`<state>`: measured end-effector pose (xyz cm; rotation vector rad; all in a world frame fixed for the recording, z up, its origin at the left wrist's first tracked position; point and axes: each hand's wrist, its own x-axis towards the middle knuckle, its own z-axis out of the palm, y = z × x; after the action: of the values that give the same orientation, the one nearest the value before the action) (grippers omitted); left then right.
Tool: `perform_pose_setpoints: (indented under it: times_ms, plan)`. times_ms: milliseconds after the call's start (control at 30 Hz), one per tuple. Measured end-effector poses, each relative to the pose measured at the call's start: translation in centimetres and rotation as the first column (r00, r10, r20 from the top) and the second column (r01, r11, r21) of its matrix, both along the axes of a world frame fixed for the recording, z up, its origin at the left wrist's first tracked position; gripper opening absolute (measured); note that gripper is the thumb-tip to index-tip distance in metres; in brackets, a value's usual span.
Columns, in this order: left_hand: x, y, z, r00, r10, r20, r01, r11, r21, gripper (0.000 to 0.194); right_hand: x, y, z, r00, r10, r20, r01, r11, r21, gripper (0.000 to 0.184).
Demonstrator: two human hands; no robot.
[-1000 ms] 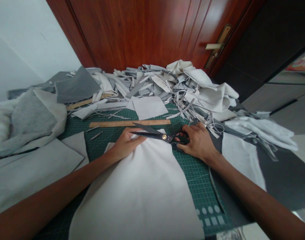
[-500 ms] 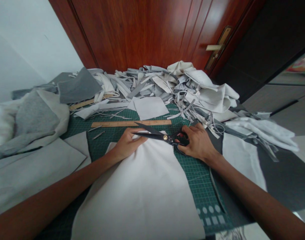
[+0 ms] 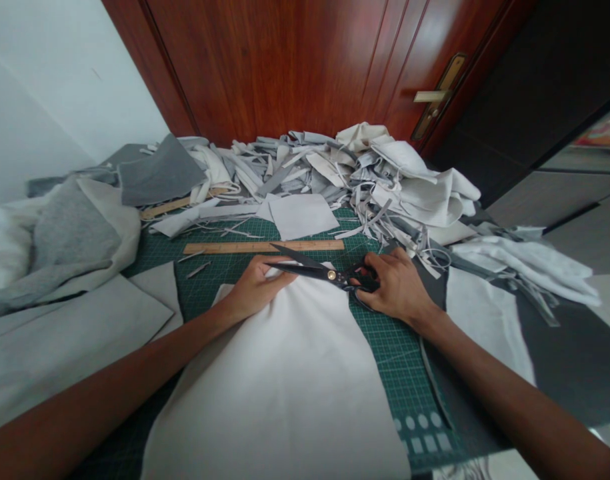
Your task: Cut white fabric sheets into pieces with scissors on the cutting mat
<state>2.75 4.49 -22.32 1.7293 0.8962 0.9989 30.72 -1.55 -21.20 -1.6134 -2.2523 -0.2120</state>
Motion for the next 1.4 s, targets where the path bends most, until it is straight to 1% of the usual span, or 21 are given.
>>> perform_pose_setpoints:
  times_ms: [200,333,400,567,733,1067,1200,1400]
  plan:
    - [0.08,0.07,0.11,1.0,-0.002,-0.01,0.002,0.999,0.041,0.027,0.03,0.04,-0.07,1.0,-0.009,-0.006,0.008,1.0,-0.027,0.022]
    - [0.11,0.05,0.38,0.999,-0.032,-0.015,0.033,0.997,0.066,0.027,0.02,0.05,-0.14,1.0,0.005,-0.01,-0.005,0.999,-0.042,0.022]
    - [0.1,0.04,0.34,0.999,-0.033,-0.02,0.034,0.998,0.054,0.027,-0.02,0.04,-0.16,1.0,0.01,-0.011,-0.011,0.999,-0.041,0.022]
    - [0.03,0.02,-0.07,1.0,0.019,0.002,-0.019,1.0,0.012,0.026,-0.11,0.01,-0.17,1.0,0.0,-0.011,0.0,1.0,-0.028,0.021]
    - [0.04,0.12,-0.16,1.0,-0.007,0.004,0.006,0.999,0.033,0.027,-0.13,0.02,-0.19,1.0,-0.014,0.002,0.014,1.0,-0.018,0.022]
    - [0.11,0.07,0.45,1.0,-0.019,-0.004,0.019,0.999,0.033,0.025,-0.18,-0.03,-0.31,1.0,-0.016,0.02,0.015,1.0,0.005,0.022]
    - [0.19,0.14,0.38,1.0,-0.031,0.0,0.031,0.999,0.024,0.028,-0.13,-0.02,-0.4,1.0,-0.011,0.018,0.011,1.0,0.013,0.021]
    - [0.14,0.14,0.24,1.0,-0.026,-0.011,0.027,0.998,0.061,0.025,-0.16,-0.02,-0.38,1.0,-0.027,0.014,0.027,1.0,0.014,0.022]
